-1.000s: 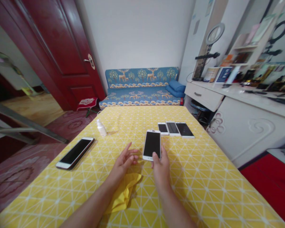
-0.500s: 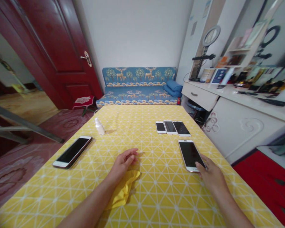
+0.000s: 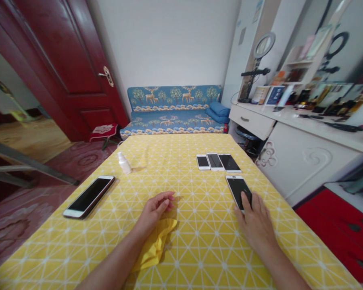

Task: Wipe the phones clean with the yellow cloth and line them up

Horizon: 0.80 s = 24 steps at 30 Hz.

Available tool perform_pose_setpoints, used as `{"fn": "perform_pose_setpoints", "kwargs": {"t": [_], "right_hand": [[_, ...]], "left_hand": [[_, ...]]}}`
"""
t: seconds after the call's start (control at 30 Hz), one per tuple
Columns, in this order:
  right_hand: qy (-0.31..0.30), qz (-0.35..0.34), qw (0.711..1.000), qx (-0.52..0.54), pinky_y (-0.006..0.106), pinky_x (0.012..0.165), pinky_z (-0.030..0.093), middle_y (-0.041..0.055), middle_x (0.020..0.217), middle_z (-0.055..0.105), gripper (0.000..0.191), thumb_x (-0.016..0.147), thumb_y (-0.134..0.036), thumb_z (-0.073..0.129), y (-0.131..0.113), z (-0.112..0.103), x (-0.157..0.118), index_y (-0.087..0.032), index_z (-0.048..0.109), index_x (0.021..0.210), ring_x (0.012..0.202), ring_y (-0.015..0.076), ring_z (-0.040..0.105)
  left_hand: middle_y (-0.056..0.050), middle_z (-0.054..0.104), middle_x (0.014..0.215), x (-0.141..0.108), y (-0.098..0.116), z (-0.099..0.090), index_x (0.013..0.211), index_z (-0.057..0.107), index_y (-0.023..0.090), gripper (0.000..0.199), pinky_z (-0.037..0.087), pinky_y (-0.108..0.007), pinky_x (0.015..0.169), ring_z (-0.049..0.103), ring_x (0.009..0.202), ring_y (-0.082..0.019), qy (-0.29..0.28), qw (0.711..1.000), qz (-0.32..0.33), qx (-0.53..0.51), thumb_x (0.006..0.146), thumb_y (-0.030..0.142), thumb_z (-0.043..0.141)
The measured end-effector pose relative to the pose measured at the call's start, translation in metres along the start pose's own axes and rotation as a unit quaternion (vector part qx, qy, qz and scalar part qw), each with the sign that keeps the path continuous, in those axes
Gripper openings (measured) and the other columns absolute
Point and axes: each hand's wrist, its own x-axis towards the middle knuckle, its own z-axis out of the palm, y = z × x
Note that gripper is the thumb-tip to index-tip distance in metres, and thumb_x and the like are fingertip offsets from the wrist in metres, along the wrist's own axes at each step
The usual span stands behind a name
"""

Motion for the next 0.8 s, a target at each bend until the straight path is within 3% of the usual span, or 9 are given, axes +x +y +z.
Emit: {"fn": "perform_pose_setpoints", "kwargs": {"t": [0.8], "right_hand": [[-0.029, 0.051, 0.998, -0.018, 0.055, 0.104, 0.032, 0.0245, 0.145, 0.033, 0.061, 0.096, -0.043, 0.019, -0.003, -0.001, 0.031, -0.008, 0.042, 0.140, 0.138, 0.0368, 0.027]], "left_hand": [[-0.011, 0.066, 0.096, -0.001, -0.001, 0.000, 0.111, 0.067, 0.014, 0.038, 0.047, -0.029, 0.074, 0.058, 0.075, -0.015, -0.012, 1.000, 0.002, 0.018, 0.082, 0.036, 0.060]]}}
